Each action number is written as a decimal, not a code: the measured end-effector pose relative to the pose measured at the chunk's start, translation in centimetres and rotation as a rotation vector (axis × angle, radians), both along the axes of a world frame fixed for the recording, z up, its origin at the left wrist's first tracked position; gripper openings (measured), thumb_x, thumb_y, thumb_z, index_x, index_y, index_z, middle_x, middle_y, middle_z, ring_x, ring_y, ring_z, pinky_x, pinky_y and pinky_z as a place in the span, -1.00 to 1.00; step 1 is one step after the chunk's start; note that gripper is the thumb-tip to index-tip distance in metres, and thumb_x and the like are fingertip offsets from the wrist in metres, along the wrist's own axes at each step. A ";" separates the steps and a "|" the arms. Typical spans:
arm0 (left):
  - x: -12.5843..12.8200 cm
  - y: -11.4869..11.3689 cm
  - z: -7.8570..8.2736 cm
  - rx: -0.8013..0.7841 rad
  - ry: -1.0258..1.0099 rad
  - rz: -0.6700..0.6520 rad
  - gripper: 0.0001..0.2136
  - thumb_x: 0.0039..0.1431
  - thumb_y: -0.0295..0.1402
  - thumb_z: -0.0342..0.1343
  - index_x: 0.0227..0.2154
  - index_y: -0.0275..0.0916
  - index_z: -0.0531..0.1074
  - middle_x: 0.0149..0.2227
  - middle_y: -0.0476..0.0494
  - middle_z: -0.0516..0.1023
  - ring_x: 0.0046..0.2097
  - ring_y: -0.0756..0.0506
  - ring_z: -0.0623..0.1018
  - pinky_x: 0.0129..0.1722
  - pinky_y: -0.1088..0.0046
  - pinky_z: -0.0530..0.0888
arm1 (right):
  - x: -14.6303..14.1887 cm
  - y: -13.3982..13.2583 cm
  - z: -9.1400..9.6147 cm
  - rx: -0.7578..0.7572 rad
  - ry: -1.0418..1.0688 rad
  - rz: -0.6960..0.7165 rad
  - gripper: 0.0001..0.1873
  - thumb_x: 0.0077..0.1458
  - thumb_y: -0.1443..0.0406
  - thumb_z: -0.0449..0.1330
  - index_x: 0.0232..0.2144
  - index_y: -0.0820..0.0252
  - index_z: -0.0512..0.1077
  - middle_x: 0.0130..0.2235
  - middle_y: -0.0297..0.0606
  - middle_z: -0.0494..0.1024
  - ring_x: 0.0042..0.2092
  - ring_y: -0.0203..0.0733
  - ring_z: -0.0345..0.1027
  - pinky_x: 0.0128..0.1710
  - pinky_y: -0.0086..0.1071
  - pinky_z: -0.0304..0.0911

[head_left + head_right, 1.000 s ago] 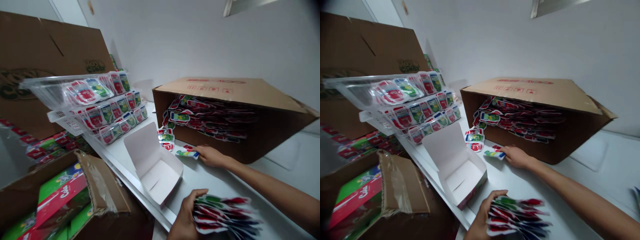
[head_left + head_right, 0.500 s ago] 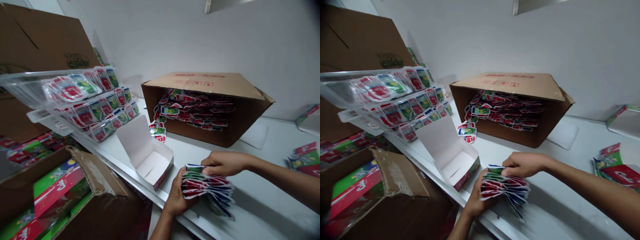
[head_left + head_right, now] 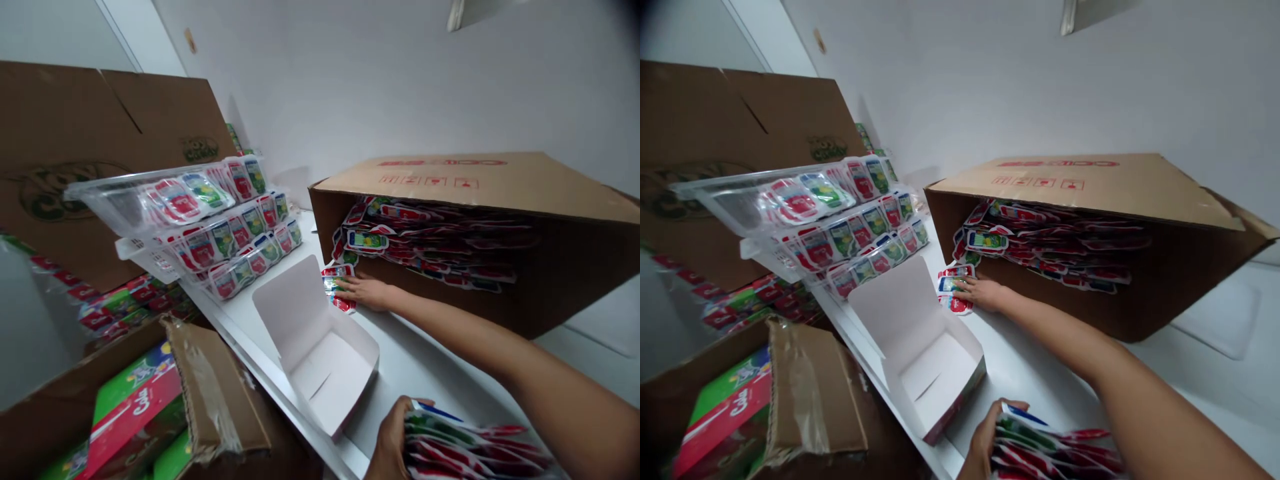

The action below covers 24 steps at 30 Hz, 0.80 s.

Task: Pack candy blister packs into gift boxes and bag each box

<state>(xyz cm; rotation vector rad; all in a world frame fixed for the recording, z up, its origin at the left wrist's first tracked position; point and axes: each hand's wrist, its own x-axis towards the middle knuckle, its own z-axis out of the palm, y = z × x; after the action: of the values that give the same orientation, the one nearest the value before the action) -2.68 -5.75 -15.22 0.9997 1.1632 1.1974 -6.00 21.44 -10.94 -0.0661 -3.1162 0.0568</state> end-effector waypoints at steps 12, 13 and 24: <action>0.9 -0.9 3.2 0.117 0.070 -0.017 -0.46 -0.32 -0.50 0.42 -0.24 -0.23 0.27 -0.36 0.01 0.46 -0.37 0.01 0.42 -0.41 0.58 0.37 | 15.2 -3.9 -1.9 0.004 0.037 -0.039 -0.58 0.18 0.35 0.03 0.08 0.26 0.38 0.03 0.05 0.48 0.02 0.04 0.32 -0.01 -0.11 0.19; 1.0 -0.9 3.2 0.122 0.057 -0.030 -0.45 -0.32 -0.51 0.42 -0.24 -0.22 0.25 -0.37 0.03 0.45 -0.39 0.03 0.41 -0.43 0.60 0.35 | 16.7 -4.7 -2.0 0.004 0.042 -0.049 -0.62 0.19 0.32 0.04 0.04 0.24 0.40 -0.01 0.03 0.50 -0.02 0.02 0.34 -0.03 -0.14 0.19; 1.3 -0.9 3.6 0.214 0.028 -0.007 -0.50 -0.25 -0.46 0.42 -0.25 -0.24 0.27 -0.36 0.04 0.46 -0.35 0.00 0.44 -0.36 0.54 0.38 | 20.8 -7.4 -1.4 -0.089 0.033 -0.234 -0.62 0.29 0.17 -0.03 -0.12 0.26 0.51 -0.15 -0.01 0.55 -0.11 -0.03 0.37 -0.07 -0.20 0.21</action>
<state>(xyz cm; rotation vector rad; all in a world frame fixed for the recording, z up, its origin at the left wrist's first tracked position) -1.40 -6.70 -11.67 1.1834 1.0679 1.3260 14.81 14.03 -12.29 -0.4252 -3.0473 0.1894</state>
